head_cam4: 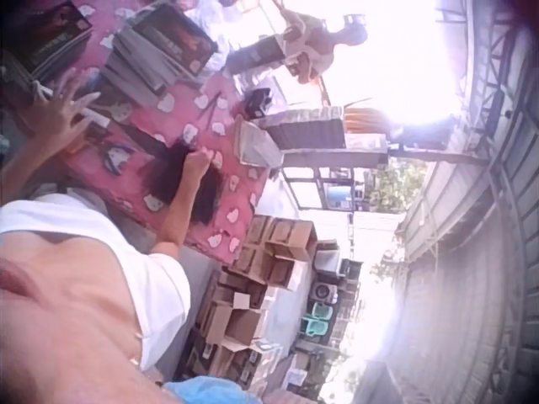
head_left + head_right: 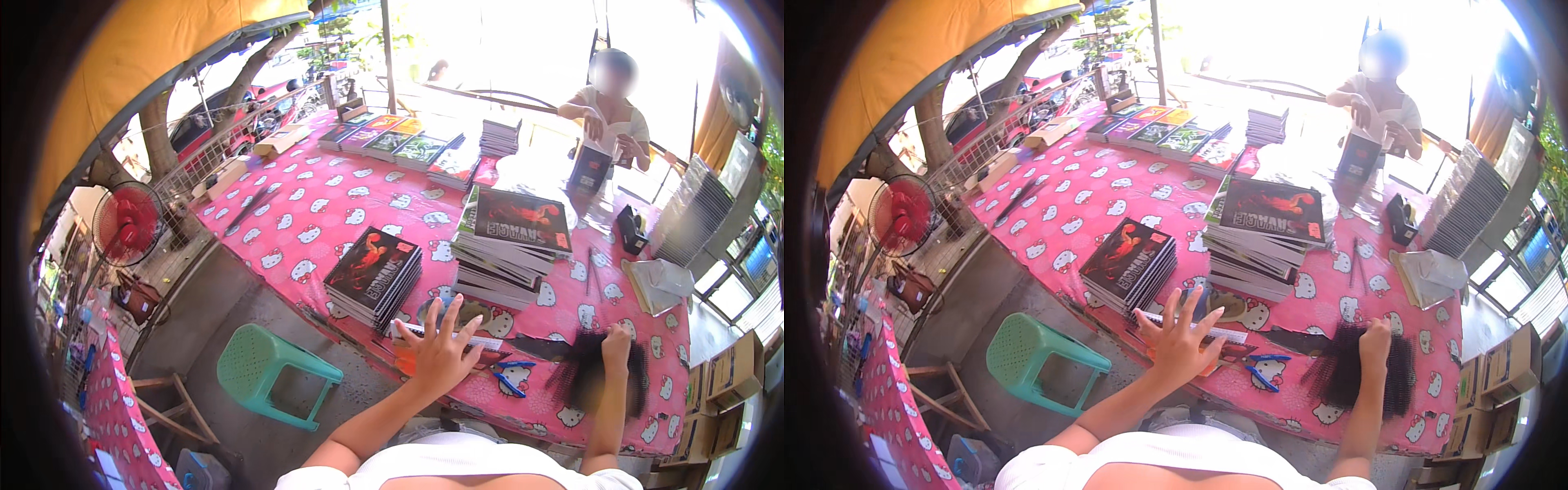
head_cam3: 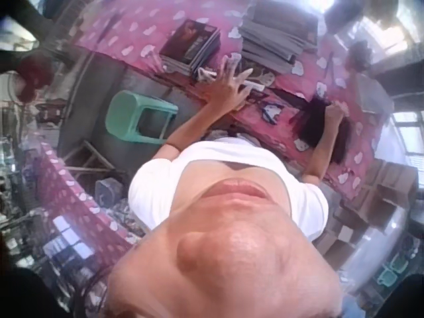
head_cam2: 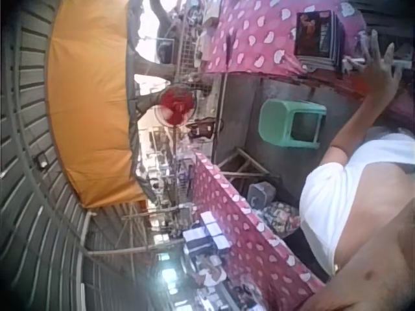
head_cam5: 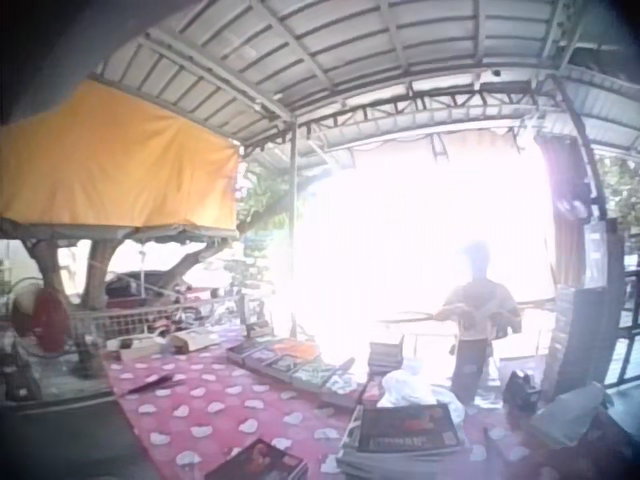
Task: The person binds books by inserting a plastic spiral through the pre-punched holes of a stack of pages and covers, then trims the excess spiral using a pair of blue-handled pliers.
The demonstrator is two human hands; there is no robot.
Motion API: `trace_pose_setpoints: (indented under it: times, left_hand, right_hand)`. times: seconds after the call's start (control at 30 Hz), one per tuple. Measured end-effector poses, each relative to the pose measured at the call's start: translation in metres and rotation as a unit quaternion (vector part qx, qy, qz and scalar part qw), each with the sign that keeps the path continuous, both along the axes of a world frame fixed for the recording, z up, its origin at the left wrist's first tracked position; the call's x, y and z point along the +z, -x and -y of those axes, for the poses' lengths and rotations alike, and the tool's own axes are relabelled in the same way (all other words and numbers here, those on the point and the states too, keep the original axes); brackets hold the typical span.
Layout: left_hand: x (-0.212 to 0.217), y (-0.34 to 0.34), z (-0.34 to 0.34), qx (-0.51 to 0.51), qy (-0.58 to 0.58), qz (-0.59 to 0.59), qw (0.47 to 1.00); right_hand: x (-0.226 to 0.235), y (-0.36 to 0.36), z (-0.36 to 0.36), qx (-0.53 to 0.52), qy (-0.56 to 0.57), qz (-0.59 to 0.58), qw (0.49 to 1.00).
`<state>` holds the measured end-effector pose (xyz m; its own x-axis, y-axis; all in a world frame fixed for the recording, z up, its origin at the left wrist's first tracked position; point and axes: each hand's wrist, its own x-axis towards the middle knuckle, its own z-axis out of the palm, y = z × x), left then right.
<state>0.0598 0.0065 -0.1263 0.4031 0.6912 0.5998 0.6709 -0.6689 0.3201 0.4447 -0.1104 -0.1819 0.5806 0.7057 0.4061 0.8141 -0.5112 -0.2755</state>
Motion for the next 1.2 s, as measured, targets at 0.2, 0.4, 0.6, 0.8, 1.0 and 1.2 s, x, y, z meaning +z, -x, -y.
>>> trace_pose_setpoints:
  times: [0.2, 0.4, 0.6, 0.8, 1.0, 1.2]
  left_hand:
    - [-0.043, 0.022, -0.023, -0.025, 0.103, -0.053, 0.993]
    - [-0.024, 0.034, -0.019, 0.086, 0.049, 0.101, 0.99]
    - [-0.088, 0.044, -0.016, 0.045, 0.266, 0.476, 0.837]
    - [-0.092, 0.049, -0.013, 0.052, 0.297, 0.477, 0.825]
    - [-0.032, 0.027, 0.005, 0.099, 0.027, 0.184, 0.978]
    - [-0.027, -0.016, 0.01, -0.042, -0.033, -0.046, 0.998]
  right_hand:
    - [0.015, 0.108, -0.036, 0.242, -0.07, -0.149, 0.956]
    - [0.038, 0.155, -0.019, 0.286, 0.068, -0.545, 0.785]
    - [0.025, 0.191, -0.025, 0.342, 0.147, -0.621, 0.69]
    - [0.035, 0.209, -0.024, 0.302, 0.148, -0.584, 0.739]
    - [0.03, 0.145, -0.028, 0.361, 0.043, -0.416, 0.834]
    - [0.043, 0.17, -0.051, 0.31, -0.108, -0.403, 0.854]
